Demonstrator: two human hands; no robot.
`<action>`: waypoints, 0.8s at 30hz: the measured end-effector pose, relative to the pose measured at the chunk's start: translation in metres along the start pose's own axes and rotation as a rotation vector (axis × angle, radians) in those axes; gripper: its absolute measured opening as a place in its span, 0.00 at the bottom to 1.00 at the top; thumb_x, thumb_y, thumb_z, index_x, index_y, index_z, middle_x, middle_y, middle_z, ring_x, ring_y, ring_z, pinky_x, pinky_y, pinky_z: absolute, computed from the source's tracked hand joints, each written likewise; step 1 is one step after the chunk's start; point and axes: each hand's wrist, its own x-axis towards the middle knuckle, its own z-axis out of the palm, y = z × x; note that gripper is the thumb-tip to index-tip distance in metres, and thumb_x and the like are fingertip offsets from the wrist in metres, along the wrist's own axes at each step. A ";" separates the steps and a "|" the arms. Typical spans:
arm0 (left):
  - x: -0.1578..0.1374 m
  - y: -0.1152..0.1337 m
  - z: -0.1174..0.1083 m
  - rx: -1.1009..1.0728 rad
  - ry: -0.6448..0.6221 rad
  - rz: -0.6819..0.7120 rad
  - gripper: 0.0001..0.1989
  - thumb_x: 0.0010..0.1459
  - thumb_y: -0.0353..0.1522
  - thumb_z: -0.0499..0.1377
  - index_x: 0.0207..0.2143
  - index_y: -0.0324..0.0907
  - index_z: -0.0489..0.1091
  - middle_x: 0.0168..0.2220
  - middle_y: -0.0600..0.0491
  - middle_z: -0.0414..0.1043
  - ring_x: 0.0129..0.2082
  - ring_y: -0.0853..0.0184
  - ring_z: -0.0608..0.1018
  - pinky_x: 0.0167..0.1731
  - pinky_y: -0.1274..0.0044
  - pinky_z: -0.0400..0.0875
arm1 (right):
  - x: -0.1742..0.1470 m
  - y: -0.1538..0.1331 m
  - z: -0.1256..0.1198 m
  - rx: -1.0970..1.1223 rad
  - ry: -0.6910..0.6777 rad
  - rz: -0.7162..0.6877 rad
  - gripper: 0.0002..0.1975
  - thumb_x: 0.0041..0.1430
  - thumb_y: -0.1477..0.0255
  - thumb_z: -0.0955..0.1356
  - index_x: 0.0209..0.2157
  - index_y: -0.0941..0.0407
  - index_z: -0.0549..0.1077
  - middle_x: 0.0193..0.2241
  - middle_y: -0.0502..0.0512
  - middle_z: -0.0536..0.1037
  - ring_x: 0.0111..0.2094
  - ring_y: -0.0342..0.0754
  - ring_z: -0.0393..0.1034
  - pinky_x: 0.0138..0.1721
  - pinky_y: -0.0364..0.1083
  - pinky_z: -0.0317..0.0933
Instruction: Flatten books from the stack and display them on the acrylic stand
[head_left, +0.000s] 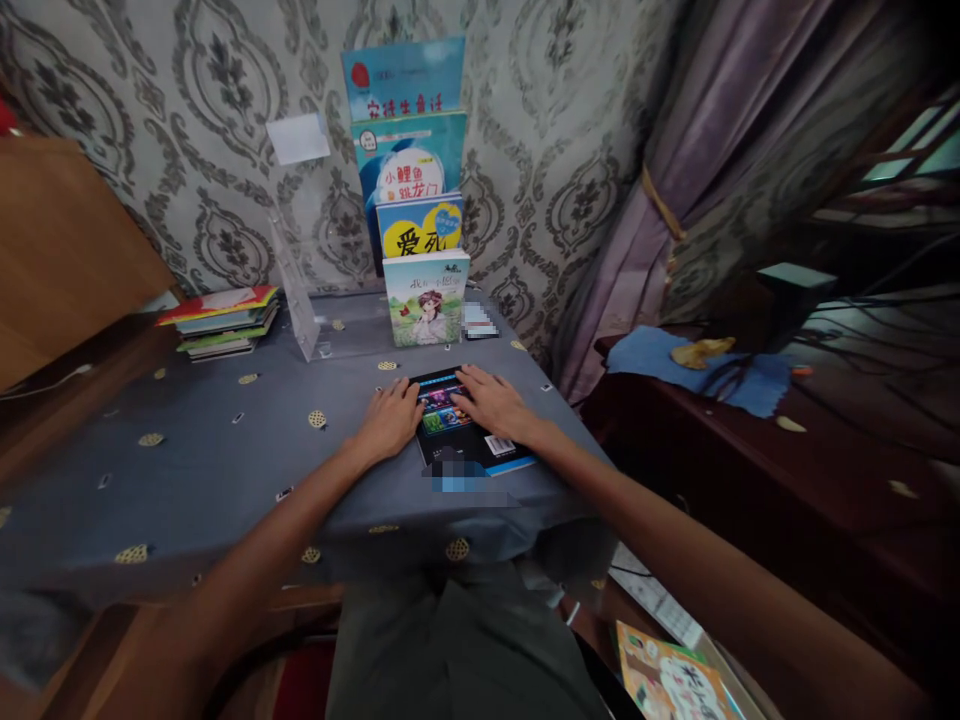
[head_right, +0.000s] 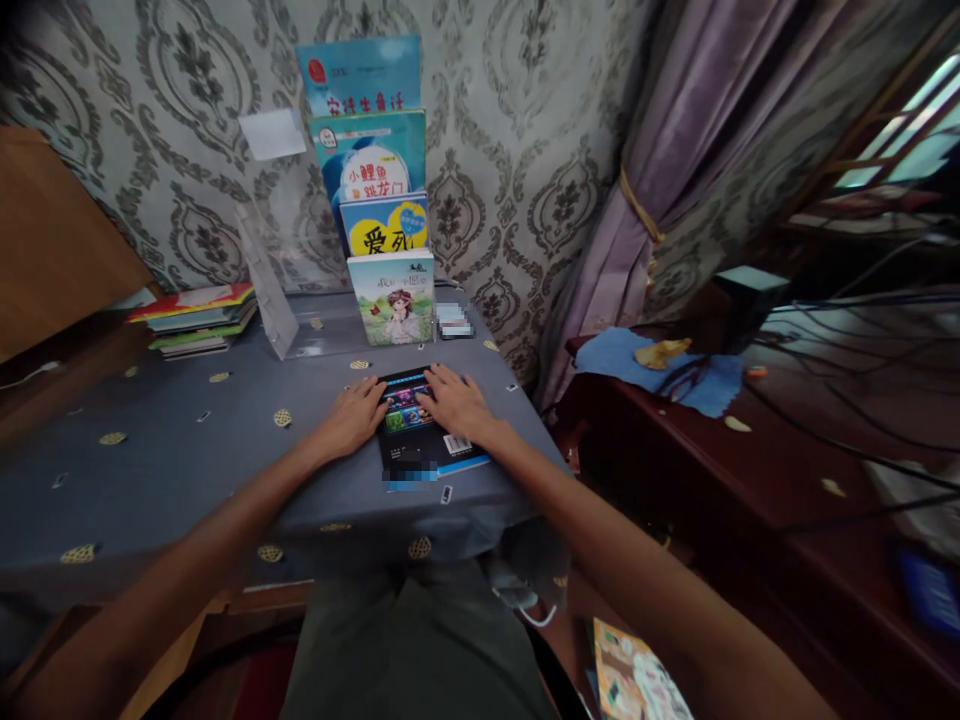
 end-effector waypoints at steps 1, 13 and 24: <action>0.000 0.000 -0.002 0.009 -0.015 0.008 0.22 0.74 0.36 0.45 0.64 0.35 0.62 0.68 0.35 0.61 0.68 0.51 0.66 0.65 0.56 0.60 | -0.005 0.009 0.000 -0.009 0.003 0.020 0.28 0.75 0.62 0.56 0.69 0.59 0.60 0.70 0.65 0.61 0.71 0.55 0.55 0.69 0.59 0.51; 0.011 -0.016 -0.003 0.039 -0.091 0.173 0.24 0.74 0.36 0.42 0.65 0.32 0.58 0.69 0.33 0.58 0.70 0.49 0.62 0.64 0.57 0.62 | -0.060 0.036 0.030 -0.029 0.217 0.006 0.26 0.73 0.63 0.55 0.64 0.58 0.67 0.64 0.64 0.71 0.66 0.58 0.64 0.65 0.61 0.60; 0.018 -0.041 0.016 -0.038 0.084 0.310 0.23 0.74 0.37 0.47 0.63 0.33 0.64 0.65 0.36 0.65 0.66 0.51 0.68 0.64 0.60 0.63 | -0.062 0.038 0.022 0.073 0.201 0.009 0.25 0.71 0.63 0.57 0.64 0.55 0.67 0.63 0.62 0.72 0.65 0.58 0.65 0.65 0.63 0.60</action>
